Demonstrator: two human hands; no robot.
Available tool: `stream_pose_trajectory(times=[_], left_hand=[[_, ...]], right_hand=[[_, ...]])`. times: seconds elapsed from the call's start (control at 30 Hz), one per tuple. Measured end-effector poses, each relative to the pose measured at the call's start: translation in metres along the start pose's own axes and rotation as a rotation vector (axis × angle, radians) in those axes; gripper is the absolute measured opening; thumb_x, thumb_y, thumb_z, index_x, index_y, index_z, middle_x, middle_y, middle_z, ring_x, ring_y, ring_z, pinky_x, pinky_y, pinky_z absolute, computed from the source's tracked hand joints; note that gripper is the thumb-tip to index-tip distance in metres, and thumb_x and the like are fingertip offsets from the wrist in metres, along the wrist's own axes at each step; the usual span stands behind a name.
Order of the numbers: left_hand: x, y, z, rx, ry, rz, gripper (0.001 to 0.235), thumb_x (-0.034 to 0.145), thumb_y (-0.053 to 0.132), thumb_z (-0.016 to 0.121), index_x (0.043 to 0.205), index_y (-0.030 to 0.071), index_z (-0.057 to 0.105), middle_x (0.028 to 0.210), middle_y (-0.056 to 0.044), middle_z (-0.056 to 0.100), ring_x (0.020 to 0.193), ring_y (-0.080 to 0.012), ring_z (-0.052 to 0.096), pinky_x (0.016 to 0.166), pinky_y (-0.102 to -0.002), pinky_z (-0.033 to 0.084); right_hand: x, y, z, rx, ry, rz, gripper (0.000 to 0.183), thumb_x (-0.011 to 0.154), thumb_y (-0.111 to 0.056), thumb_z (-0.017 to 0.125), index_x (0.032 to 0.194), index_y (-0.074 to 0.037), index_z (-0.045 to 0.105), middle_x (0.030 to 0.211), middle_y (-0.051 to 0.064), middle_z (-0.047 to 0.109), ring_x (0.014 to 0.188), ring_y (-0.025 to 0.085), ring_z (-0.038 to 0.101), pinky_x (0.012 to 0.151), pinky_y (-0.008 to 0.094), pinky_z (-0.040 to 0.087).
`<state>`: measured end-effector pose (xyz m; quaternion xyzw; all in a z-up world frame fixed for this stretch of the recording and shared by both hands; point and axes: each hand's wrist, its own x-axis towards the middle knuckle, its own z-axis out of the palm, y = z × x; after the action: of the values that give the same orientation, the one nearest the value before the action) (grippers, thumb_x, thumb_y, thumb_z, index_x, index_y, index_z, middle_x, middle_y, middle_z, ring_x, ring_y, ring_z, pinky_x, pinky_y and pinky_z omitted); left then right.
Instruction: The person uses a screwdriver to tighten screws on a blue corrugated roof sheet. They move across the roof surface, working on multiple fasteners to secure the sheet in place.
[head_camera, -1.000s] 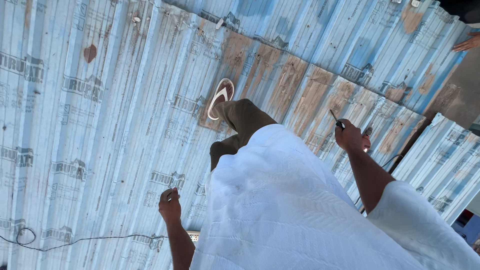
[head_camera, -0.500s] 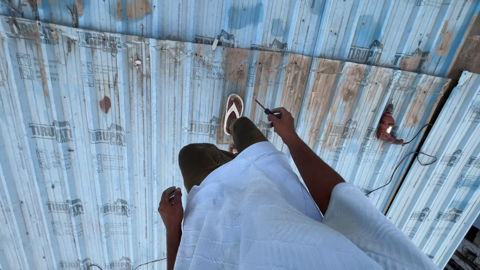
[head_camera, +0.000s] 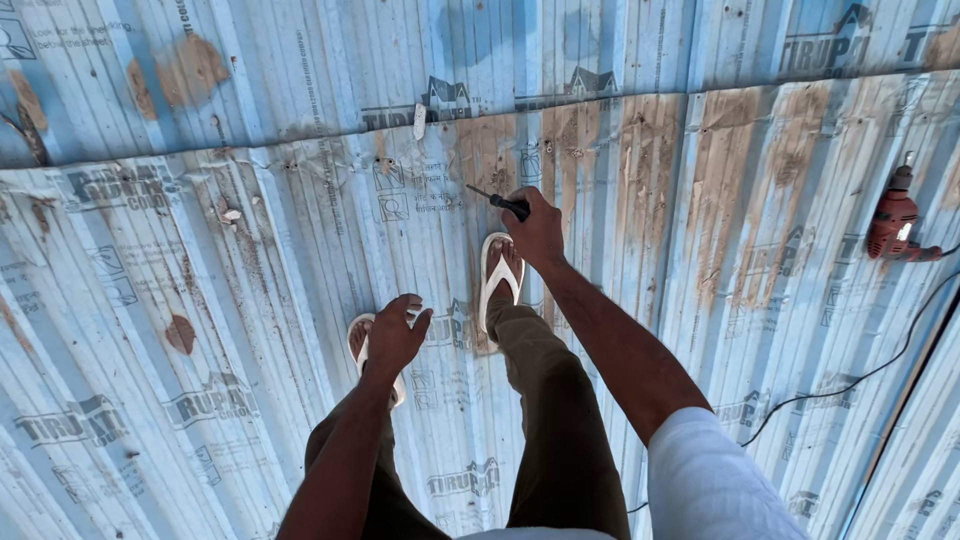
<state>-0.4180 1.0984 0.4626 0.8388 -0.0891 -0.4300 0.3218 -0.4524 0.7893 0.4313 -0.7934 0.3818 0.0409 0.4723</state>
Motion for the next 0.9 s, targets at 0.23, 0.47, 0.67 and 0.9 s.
stream_pose_trajectory(times=[0.23, 0.47, 0.67, 0.9], left_hand=[[0.271, -0.061, 0.135, 0.122, 0.173, 0.302, 0.069, 0.087, 0.028, 0.077, 0.142, -0.004, 0.051, 0.146, -0.023, 0.053, 0.128, -0.0436, 0.054, 0.106, -0.050, 0.047], [0.335, -0.099, 0.212, 0.293, 0.422, 0.283, 0.082, 0.094, 0.035, 0.068, 0.151, -0.013, 0.034, 0.166, -0.029, 0.026, 0.154, -0.0462, 0.022, 0.119, -0.065, 0.021], [0.337, -0.116, 0.232, 0.313, 0.506, 0.321, 0.079, 0.101, 0.037, 0.059, 0.158, -0.010, 0.031, 0.170, -0.024, 0.021, 0.160, -0.0410, 0.018, 0.126, -0.064, 0.014], [0.342, -0.120, 0.232, 0.322, 0.510, 0.323, 0.080, 0.100, 0.037, 0.059, 0.159, -0.008, 0.029, 0.171, -0.023, 0.021, 0.160, -0.0400, 0.017, 0.126, -0.063, 0.013]], right_hand=[[0.096, 0.096, 0.093, -0.113, 0.032, -0.396, 0.023, 0.096, -0.007, 0.071, 0.115, 0.000, 0.059, 0.104, 0.022, 0.066, 0.091, 0.040, 0.068, 0.076, 0.048, 0.055], [0.138, 0.152, 0.114, -0.177, -0.112, -0.445, 0.022, 0.100, -0.007, 0.067, 0.115, 0.002, 0.053, 0.100, 0.022, 0.058, 0.082, 0.041, 0.065, 0.067, 0.048, 0.051], [0.165, 0.149, 0.113, -0.220, -0.110, -0.499, 0.021, 0.102, -0.009, 0.069, 0.111, 0.002, 0.053, 0.097, 0.021, 0.060, 0.082, 0.041, 0.066, 0.068, 0.049, 0.051], [0.178, 0.138, 0.123, -0.259, -0.129, -0.526, 0.022, 0.100, -0.010, 0.070, 0.108, 0.002, 0.053, 0.095, 0.022, 0.063, 0.081, 0.041, 0.068, 0.068, 0.048, 0.052]])
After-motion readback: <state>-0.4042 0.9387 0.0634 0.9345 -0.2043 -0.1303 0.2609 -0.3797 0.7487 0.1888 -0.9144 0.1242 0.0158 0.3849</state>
